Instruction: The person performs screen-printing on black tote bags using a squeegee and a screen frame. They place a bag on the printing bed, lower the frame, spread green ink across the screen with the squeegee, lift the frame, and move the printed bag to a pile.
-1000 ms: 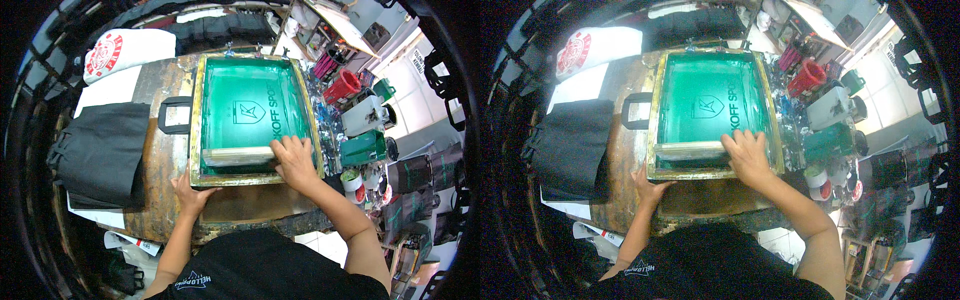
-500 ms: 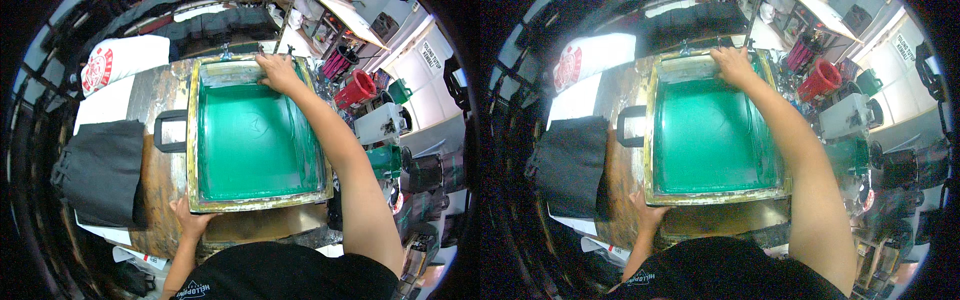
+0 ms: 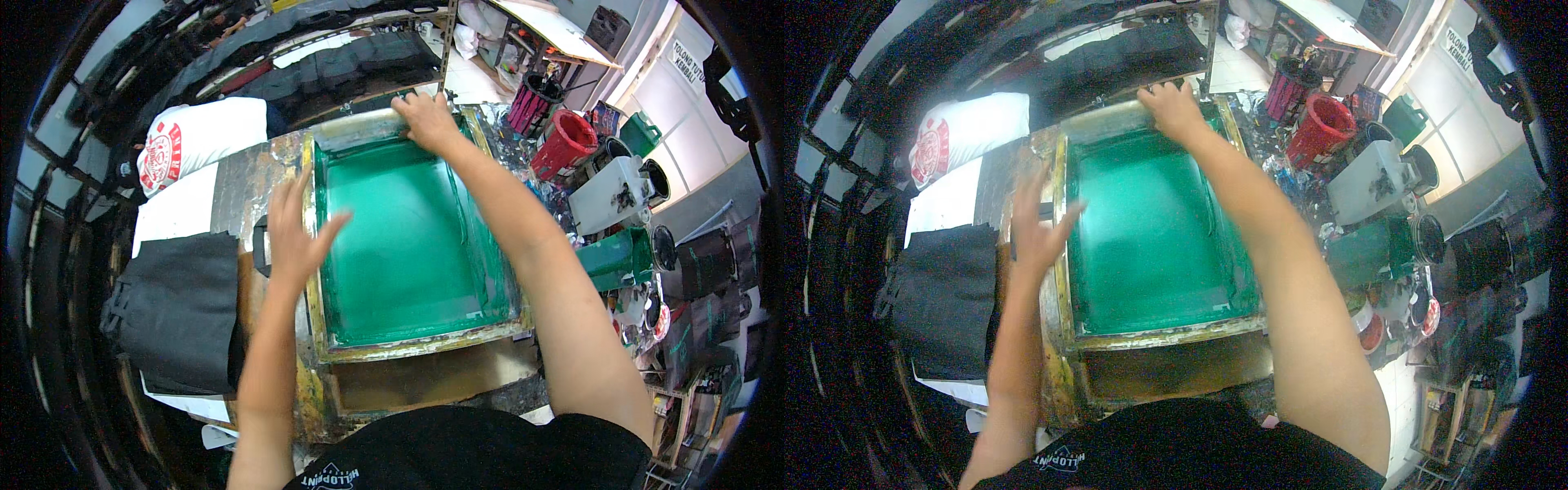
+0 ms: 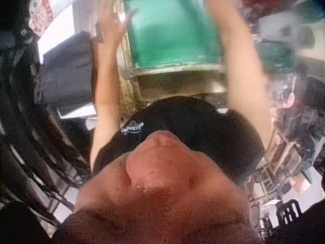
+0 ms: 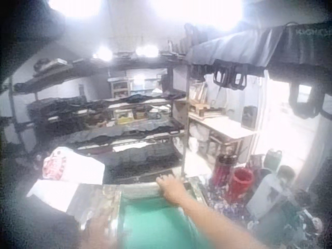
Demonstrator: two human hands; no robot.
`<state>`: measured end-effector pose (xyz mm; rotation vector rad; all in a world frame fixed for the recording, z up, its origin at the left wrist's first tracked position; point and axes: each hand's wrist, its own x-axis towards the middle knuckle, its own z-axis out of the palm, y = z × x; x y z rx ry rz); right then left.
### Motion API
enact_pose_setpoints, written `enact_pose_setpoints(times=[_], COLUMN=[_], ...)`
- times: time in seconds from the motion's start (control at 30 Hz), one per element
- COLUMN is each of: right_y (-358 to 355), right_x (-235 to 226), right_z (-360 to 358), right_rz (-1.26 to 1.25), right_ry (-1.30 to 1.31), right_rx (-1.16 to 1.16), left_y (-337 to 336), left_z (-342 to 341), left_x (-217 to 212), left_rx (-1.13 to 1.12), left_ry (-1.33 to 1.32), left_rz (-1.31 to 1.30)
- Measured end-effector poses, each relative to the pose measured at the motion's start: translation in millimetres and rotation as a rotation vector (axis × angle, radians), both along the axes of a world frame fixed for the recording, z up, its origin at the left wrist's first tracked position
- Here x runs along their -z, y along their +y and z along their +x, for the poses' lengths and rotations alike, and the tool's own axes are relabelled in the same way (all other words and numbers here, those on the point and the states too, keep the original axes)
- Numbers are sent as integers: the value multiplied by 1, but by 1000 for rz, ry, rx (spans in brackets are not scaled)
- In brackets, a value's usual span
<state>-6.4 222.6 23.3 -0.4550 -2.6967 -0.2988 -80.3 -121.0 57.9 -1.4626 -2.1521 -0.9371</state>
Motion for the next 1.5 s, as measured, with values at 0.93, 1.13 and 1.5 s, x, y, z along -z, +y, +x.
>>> enact_pose_setpoints(times=[0.93,1.13,1.5], right_y=[-265,-271,-307], right_x=[-7,-19,-4], right_z=[256,258,282], right_rz=[-90,-145,-224], right_ry=[-72,-74,100], right_rx=[-13,-8,27], left_y=[-90,-96,-196], left_z=[148,146,141], left_x=[50,45,90], left_rx=[-31,32,-362], left_ry=[274,111,-286], left_rz=[-184,-196,-377])
